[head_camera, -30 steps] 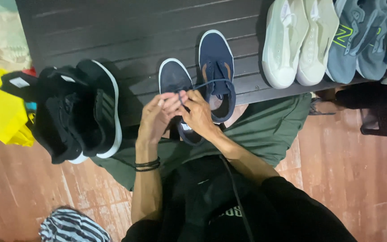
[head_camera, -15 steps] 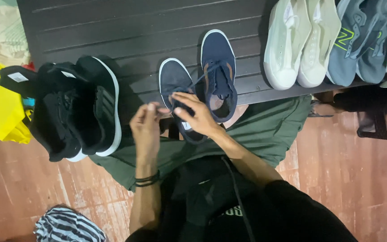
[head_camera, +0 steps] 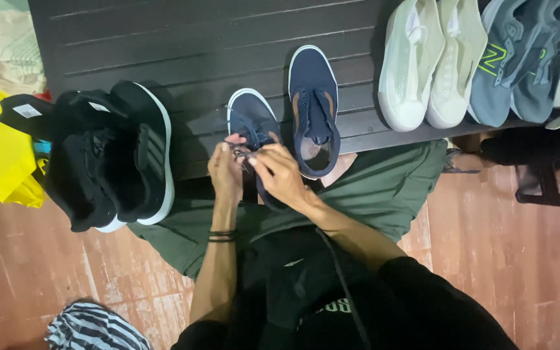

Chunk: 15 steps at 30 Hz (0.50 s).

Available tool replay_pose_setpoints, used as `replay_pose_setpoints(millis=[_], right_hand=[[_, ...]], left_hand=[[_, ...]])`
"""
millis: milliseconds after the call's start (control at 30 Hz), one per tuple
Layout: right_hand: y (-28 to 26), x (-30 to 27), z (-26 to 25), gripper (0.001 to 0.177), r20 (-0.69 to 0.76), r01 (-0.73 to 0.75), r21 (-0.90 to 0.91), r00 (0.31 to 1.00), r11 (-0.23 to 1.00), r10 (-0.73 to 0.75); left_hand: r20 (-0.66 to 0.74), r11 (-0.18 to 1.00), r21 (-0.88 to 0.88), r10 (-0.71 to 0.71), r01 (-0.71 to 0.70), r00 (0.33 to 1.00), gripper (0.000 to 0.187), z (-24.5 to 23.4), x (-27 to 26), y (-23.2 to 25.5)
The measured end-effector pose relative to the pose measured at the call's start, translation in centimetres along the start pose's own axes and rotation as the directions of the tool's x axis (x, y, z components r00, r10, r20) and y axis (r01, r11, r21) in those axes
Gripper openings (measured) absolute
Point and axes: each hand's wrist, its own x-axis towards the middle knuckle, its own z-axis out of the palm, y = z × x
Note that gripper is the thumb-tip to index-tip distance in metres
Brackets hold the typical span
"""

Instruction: A person is lacing a pair of blue sneakers and tying the laces on a low bench.

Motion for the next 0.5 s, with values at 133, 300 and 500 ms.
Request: replay_pose_setpoints(millis=[133, 300, 500], right_hand=[[-3.4, 0.4, 0.2, 0.004, 0.062, -0.005, 0.079, 0.998, 0.997, 0.0], [-7.9, 1.4, -0.9, 0.008, 0.508, -0.297, 0.536, 0.861, 0.79, -0.021], [-8.1, 1.6, -0.6, 0.018, 0.556, -0.585, 0.385, 0.765, 0.714, 0.326]], left_hand=[[-0.032, 0.993, -0.119, -0.01, 0.006, 0.999, 0.042, -1.0, 2.5, -1.4], [-0.065, 0.931, -0.325, -0.197, 0.166, 0.978, 0.049, -2.3, 3.1, -1.9], [-0.042, 0.899, -0.393, -0.23, 0.195, 0.972, 0.046, -3.0, 3.2, -2.0]])
